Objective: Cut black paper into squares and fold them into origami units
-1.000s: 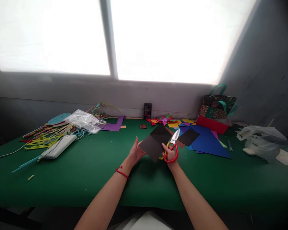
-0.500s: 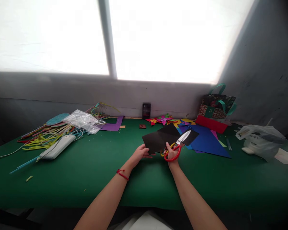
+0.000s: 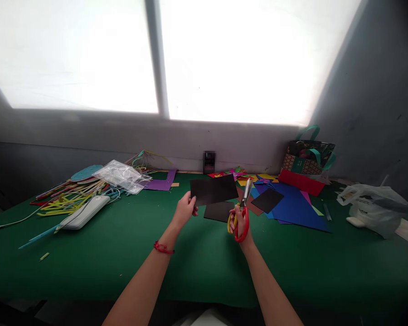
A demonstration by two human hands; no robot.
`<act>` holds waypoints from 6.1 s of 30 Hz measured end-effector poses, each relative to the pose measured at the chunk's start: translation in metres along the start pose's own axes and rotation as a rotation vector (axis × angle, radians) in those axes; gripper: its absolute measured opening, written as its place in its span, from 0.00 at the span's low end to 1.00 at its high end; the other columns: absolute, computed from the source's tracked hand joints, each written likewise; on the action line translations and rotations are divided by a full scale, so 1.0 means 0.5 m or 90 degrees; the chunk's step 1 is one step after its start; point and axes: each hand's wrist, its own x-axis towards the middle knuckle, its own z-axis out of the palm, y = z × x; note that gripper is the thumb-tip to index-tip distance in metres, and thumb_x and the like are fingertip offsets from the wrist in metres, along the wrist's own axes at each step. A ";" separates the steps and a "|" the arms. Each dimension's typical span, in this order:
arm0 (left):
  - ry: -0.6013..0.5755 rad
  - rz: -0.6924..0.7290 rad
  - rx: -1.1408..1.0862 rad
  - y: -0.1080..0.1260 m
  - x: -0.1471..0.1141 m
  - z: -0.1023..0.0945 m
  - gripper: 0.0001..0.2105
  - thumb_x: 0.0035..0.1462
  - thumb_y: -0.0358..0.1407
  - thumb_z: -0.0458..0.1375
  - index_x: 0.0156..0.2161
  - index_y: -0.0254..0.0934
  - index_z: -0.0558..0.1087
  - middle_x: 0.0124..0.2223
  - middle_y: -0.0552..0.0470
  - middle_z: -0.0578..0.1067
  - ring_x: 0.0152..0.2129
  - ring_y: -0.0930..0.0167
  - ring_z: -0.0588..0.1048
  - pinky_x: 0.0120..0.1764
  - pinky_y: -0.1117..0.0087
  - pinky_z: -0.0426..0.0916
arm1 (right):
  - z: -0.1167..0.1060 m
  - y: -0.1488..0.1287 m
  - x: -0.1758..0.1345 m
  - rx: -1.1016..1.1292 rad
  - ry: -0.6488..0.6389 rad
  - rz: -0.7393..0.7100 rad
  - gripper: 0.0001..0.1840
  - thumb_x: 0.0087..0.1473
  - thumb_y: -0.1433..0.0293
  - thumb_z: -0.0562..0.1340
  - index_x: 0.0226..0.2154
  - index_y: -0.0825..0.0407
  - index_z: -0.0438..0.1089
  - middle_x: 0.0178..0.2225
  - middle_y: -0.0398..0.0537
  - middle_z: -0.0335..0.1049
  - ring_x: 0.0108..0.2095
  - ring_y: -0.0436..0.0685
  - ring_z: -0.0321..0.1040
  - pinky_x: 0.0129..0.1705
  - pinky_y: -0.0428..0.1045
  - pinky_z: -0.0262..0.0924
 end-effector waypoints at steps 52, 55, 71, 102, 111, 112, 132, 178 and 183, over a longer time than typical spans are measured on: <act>-0.001 0.078 0.122 0.138 -0.056 0.021 0.17 0.54 0.43 0.47 0.45 0.36 0.65 0.18 0.58 0.62 0.11 0.77 0.64 0.15 0.77 0.61 | 0.039 -0.037 -0.109 -0.261 -0.175 0.115 0.29 0.47 0.44 0.46 0.28 0.52 0.62 0.25 0.45 0.63 0.16 0.47 0.56 0.18 0.45 0.56; 0.000 0.079 0.122 0.136 -0.055 0.019 0.17 0.54 0.43 0.47 0.45 0.36 0.65 0.18 0.59 0.62 0.11 0.77 0.64 0.15 0.77 0.61 | 0.039 -0.038 -0.110 -0.260 -0.177 0.113 0.28 0.47 0.44 0.46 0.28 0.52 0.62 0.25 0.45 0.63 0.17 0.47 0.56 0.18 0.44 0.56; 0.045 0.079 0.103 0.130 -0.049 0.018 0.13 0.54 0.43 0.47 0.37 0.36 0.65 0.19 0.59 0.60 0.11 0.78 0.63 0.15 0.77 0.59 | 0.039 -0.043 -0.109 -0.257 -0.197 0.147 0.28 0.46 0.44 0.47 0.27 0.52 0.62 0.24 0.44 0.61 0.17 0.46 0.56 0.19 0.45 0.57; 0.028 0.069 0.116 0.131 -0.060 0.016 0.12 0.54 0.43 0.47 0.33 0.36 0.64 0.19 0.59 0.60 0.11 0.78 0.63 0.15 0.77 0.59 | 0.045 -0.037 -0.113 -0.272 -0.194 0.156 0.28 0.46 0.44 0.46 0.27 0.51 0.61 0.21 0.42 0.59 0.17 0.47 0.56 0.19 0.45 0.58; 0.023 0.065 0.107 0.134 -0.058 0.015 0.11 0.54 0.42 0.47 0.33 0.36 0.64 0.19 0.59 0.60 0.12 0.79 0.62 0.15 0.78 0.59 | 0.043 -0.040 -0.113 -0.273 -0.201 0.165 0.28 0.46 0.44 0.45 0.26 0.51 0.61 0.20 0.41 0.58 0.17 0.47 0.56 0.20 0.45 0.59; 0.023 0.064 0.107 0.135 -0.058 0.016 0.11 0.54 0.42 0.47 0.33 0.36 0.64 0.19 0.59 0.60 0.12 0.79 0.62 0.15 0.77 0.59 | 0.043 -0.041 -0.113 -0.271 -0.202 0.166 0.29 0.46 0.43 0.45 0.26 0.51 0.61 0.20 0.42 0.59 0.17 0.47 0.56 0.20 0.45 0.59; 0.030 0.067 0.109 0.133 -0.059 0.016 0.12 0.54 0.43 0.47 0.34 0.36 0.64 0.19 0.59 0.60 0.12 0.78 0.62 0.15 0.77 0.59 | 0.043 -0.036 -0.111 -0.263 -0.185 0.166 0.28 0.46 0.43 0.46 0.26 0.51 0.61 0.24 0.43 0.62 0.17 0.47 0.56 0.19 0.45 0.59; 0.019 0.067 0.125 0.119 -0.055 0.012 0.12 0.55 0.43 0.46 0.32 0.36 0.63 0.19 0.58 0.59 0.12 0.79 0.62 0.15 0.77 0.59 | 0.046 -0.037 -0.114 -0.279 -0.187 0.165 0.28 0.47 0.44 0.45 0.25 0.51 0.60 0.19 0.41 0.60 0.15 0.46 0.55 0.17 0.44 0.59; 0.017 0.070 0.130 0.115 -0.055 0.010 0.12 0.55 0.43 0.46 0.31 0.36 0.63 0.19 0.58 0.59 0.12 0.79 0.62 0.15 0.78 0.58 | 0.039 -0.024 -0.112 -0.296 -0.189 0.168 0.29 0.47 0.44 0.45 0.23 0.52 0.60 0.15 0.39 0.56 0.13 0.46 0.55 0.16 0.45 0.59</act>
